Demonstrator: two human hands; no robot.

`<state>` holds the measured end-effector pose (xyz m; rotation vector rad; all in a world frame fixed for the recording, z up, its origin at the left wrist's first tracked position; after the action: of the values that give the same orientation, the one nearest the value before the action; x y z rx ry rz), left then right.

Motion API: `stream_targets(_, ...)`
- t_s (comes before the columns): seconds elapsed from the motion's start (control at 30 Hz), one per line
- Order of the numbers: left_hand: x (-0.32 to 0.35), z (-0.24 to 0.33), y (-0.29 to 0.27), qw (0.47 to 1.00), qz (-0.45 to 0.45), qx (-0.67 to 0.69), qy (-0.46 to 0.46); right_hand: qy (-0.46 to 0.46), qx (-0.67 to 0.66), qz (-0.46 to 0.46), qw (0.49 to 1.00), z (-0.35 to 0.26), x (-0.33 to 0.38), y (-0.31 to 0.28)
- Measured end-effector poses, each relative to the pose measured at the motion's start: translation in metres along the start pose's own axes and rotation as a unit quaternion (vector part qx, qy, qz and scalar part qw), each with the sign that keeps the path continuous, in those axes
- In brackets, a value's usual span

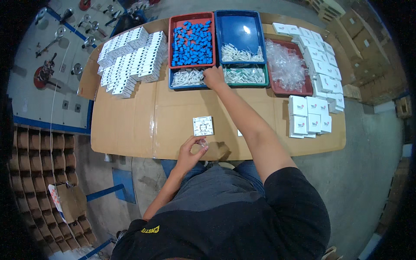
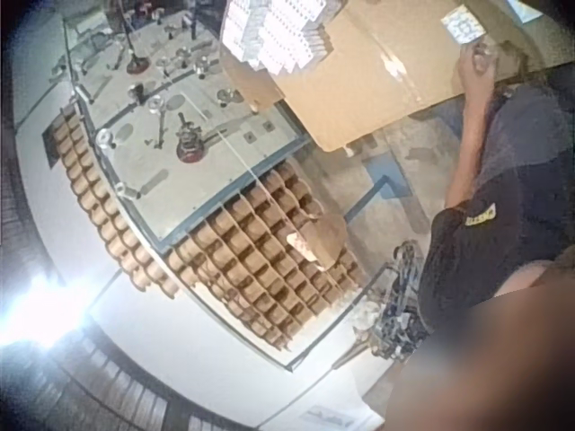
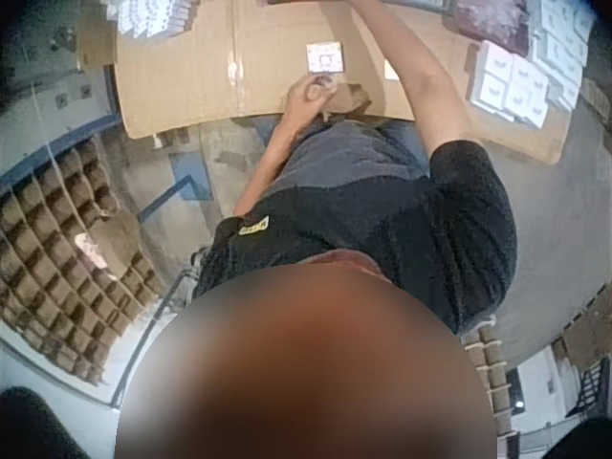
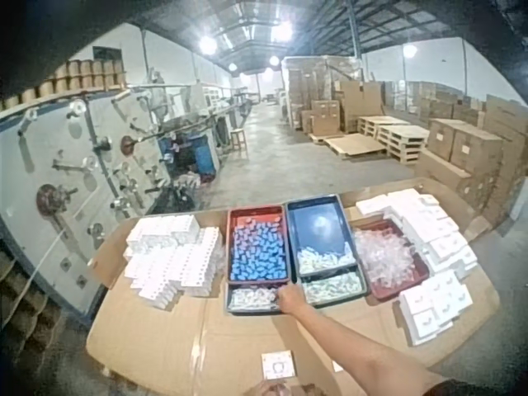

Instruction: Inspecting and assembling small electronic housing components at a factory workbench.

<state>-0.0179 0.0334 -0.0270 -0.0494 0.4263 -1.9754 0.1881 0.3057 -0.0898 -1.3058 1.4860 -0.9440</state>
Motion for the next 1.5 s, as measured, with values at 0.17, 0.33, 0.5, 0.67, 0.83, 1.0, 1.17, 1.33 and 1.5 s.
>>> stream_targets(0.17, -0.014, -0.003, -0.006, 0.997, 0.060, -0.036, 0.028, 0.050, -0.245, 0.036, 0.968, 0.028, 0.023, -0.016)
stream_targets(0.33, -0.028, -0.008, -0.009, 0.988, 0.136, -0.050, 0.042, 0.084, -0.507, -0.021, 0.858, 0.006, 0.122, -0.064)
stream_targets(0.5, -0.048, 0.007, 0.003, 0.988, 0.133, -0.037, 0.071, 0.153, -0.565, -0.033, 0.810, -0.017, 0.201, -0.109)
stream_targets(0.67, -0.054, 0.014, 0.018, 0.990, 0.123, 0.002, 0.068, 0.108, -0.476, 0.019, 0.873, -0.031, 0.231, -0.135)
stream_targets(0.83, -0.050, 0.014, 0.023, 0.988, 0.127, 0.008, 0.088, 0.050, -0.436, 0.005, 0.899, -0.035, 0.239, -0.140)
stream_targets(1.0, -0.042, 0.012, 0.021, 0.989, 0.128, -0.006, 0.078, 0.050, -0.455, -0.007, 0.889, -0.030, 0.239, -0.134)
stream_targets(1.17, -0.030, 0.006, 0.019, 0.992, 0.111, -0.020, 0.061, 0.066, -0.394, 0.024, 0.916, 0.018, 0.201, -0.111)
stream_targets(1.33, -0.014, 0.000, 0.016, 0.993, 0.095, -0.044, 0.053, 0.144, -0.299, 0.087, 0.939, 0.102, 0.119, -0.079)
stream_targets(1.5, 0.002, 0.000, 0.014, 0.996, 0.080, -0.032, 0.038, 0.151, -0.224, 0.118, 0.955, 0.145, 0.048, -0.072)
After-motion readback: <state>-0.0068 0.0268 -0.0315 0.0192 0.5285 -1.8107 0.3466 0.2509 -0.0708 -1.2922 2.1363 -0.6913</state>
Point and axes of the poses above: each hand's wrist, its own x-axis away from the middle knuckle, its own y-axis out of the palm, z = x × y, the point moved 4 cm from there along -x, towards the middle knuckle, and after that the axes turned 7 degrees about y, right-handed, at the moved point
